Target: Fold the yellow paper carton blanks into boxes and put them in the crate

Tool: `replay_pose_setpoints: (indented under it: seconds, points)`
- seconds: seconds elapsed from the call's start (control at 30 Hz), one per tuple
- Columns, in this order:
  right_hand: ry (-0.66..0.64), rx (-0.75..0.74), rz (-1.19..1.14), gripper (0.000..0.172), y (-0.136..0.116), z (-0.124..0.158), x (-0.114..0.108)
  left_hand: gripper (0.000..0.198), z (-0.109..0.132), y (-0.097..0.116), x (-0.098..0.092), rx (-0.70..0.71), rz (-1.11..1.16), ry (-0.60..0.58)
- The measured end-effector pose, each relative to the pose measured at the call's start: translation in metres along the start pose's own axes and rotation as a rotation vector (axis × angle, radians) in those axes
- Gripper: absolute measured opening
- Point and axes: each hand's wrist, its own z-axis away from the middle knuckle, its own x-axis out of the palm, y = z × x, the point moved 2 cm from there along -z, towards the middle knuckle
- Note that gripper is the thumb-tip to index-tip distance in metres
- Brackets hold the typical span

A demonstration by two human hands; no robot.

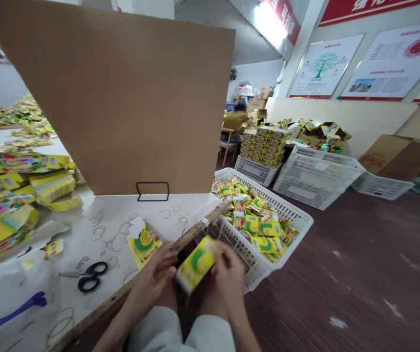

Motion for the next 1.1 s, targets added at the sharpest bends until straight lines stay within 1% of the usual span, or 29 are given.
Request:
replay_pose_setpoints:
  seconds: [0.03,0.07,0.1,0.13,0.17,0.2,0.23,0.27,0.33,0.37,0.4,0.47,0.5,0.57,0.63,0.67,0.7,0.73,0.77,0.8,0.83,0.87,0.9,1.0,1.1]
  points:
    - [0.186,-0.025,-0.092,0.062,0.003,-0.013,-0.009,0.062,-0.005,-0.008,-0.011,0.019,-0.171,0.106]
    - [0.256,-0.049,-0.11,0.073,0.005,-0.025,-0.013,0.06,-0.01,-0.016,-0.023,0.027,-0.386,0.22]
    - [0.274,-0.059,-0.106,0.078,0.007,-0.035,-0.012,0.059,-0.014,-0.024,-0.034,0.015,-0.474,0.283]
    - [0.247,-0.065,-0.078,0.078,0.008,-0.041,-0.005,0.056,-0.018,-0.033,-0.043,0.003,-0.526,0.313]
    - [0.167,-0.069,-0.031,0.071,0.009,-0.043,0.009,0.053,-0.02,-0.04,-0.05,-0.006,-0.557,0.322]
    - [0.061,-0.076,0.026,0.062,0.009,-0.042,0.029,0.051,-0.021,-0.046,-0.054,-0.008,-0.566,0.313]
    - [-0.064,-0.099,0.085,0.05,0.009,-0.037,0.052,0.05,-0.02,-0.05,-0.056,-0.003,-0.577,0.302]
    - [-0.161,-0.13,0.151,0.04,0.007,-0.031,0.076,0.05,-0.019,-0.054,-0.057,0.004,-0.585,0.291]
    - [-0.274,-0.206,0.283,0.025,0.003,-0.017,0.122,0.05,-0.016,-0.058,-0.056,0.017,-0.591,0.274]
    - [-0.318,-0.228,0.341,0.019,0.001,-0.012,0.141,0.049,-0.014,-0.059,-0.055,0.018,-0.588,0.269]
    - [-0.356,-0.245,0.386,0.014,0.0,-0.007,0.156,0.048,-0.013,-0.059,-0.055,0.016,-0.582,0.265]
    - [-0.399,-0.253,0.437,0.007,-0.001,-0.004,0.174,0.046,-0.011,-0.058,-0.056,0.008,-0.559,0.264]
    - [-0.407,-0.247,0.438,0.005,-0.001,-0.004,0.177,0.045,-0.01,-0.056,-0.057,0.004,-0.542,0.266]
    - [-0.406,-0.212,0.39,0.007,0.002,-0.007,0.176,0.048,-0.009,-0.049,-0.06,-0.008,-0.515,0.291]
    - [-0.427,-0.141,0.278,0.016,0.005,-0.009,0.169,0.055,-0.006,-0.039,-0.063,0.002,-0.456,0.404]
    - [-0.453,-0.091,0.204,0.024,0.007,-0.008,0.165,0.059,-0.004,-0.034,-0.064,0.017,-0.359,0.469]
    - [-0.485,-0.032,0.125,0.031,0.008,-0.005,0.16,0.061,-0.002,-0.03,-0.064,0.017,-0.176,0.509]
    - [-0.52,0.03,0.046,0.038,0.009,-0.001,0.155,0.062,-0.001,-0.027,-0.063,-0.004,0.068,0.501]
    - [-0.554,0.09,-0.028,0.044,0.009,0.005,0.15,0.061,0.001,-0.025,-0.06,-0.047,0.326,0.453]
    - [-0.58,0.145,-0.096,0.047,0.009,0.012,0.146,0.06,0.003,-0.023,-0.055,-0.1,0.553,0.376]
    - [-0.599,0.192,-0.157,0.049,0.009,0.019,0.141,0.059,0.004,-0.02,-0.05,-0.155,0.709,0.296]
    - [-0.609,0.229,-0.21,0.049,0.008,0.026,0.137,0.059,0.006,-0.018,-0.045,-0.196,0.793,0.24]
    - [-0.616,0.258,-0.256,0.048,0.008,0.033,0.133,0.058,0.007,-0.015,-0.041,-0.211,0.83,0.205]
    - [-0.608,0.295,-0.341,0.044,0.009,0.046,0.123,0.049,0.008,-0.005,-0.032,-0.206,0.92,0.153]
    - [-0.564,0.265,-0.346,0.038,0.009,0.048,0.116,0.037,0.008,0.001,-0.026,-0.162,0.953,0.129]
